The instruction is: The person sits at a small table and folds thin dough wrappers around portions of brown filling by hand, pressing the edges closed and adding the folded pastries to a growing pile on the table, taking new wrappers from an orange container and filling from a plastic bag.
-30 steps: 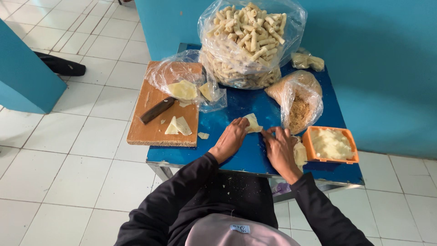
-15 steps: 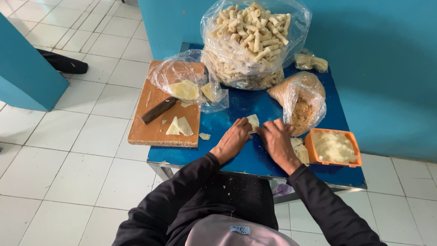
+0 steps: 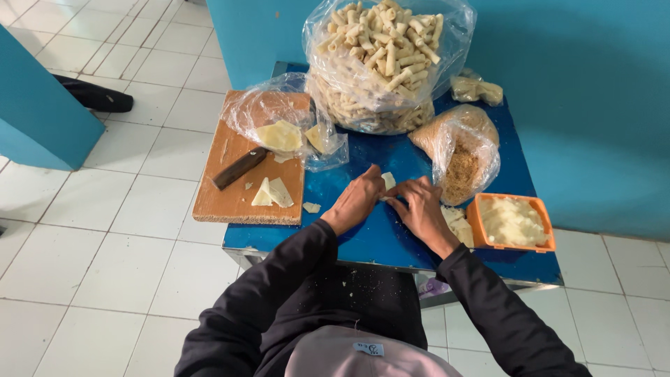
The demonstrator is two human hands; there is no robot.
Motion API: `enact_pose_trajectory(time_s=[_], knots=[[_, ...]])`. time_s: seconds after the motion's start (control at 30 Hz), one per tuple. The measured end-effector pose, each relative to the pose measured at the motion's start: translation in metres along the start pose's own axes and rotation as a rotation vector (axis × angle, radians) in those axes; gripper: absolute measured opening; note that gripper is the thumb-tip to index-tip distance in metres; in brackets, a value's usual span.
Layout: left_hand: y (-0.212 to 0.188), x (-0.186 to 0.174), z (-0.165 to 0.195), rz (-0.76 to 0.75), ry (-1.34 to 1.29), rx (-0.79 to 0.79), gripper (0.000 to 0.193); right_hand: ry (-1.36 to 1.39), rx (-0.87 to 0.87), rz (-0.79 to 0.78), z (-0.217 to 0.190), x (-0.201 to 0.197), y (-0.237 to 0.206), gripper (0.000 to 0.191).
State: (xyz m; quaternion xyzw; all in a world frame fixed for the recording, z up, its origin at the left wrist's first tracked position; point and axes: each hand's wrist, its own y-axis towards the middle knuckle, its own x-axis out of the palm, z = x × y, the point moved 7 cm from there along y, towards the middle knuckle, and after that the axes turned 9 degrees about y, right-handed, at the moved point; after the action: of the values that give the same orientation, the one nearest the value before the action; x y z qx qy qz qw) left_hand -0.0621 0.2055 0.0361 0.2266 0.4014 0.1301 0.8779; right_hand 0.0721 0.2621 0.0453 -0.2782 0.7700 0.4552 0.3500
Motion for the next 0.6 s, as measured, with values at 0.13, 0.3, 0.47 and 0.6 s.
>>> enact_pose_trajectory(time_s=[0.13, 0.3, 0.47, 0.6], knots=[[-0.004, -0.004, 0.011, 0.02, -0.021, 0.087, 0.014, -0.048, 0.016, -0.024, -0.002, 0.0, 0.002, 0.013], [0.007, -0.001, 0.005, 0.016, 0.001, 0.078, 0.011, -0.082, -0.046, -0.022, -0.003, -0.002, 0.004, 0.015], [0.014, 0.002, -0.006, -0.04, -0.061, 0.032, 0.01, -0.156, -0.099, 0.01, -0.002, 0.0, 0.003, 0.01], [0.016, 0.002, -0.005, -0.021, -0.01, 0.098, 0.008, -0.294, -0.146, 0.054, -0.009, 0.002, -0.002, 0.013]])
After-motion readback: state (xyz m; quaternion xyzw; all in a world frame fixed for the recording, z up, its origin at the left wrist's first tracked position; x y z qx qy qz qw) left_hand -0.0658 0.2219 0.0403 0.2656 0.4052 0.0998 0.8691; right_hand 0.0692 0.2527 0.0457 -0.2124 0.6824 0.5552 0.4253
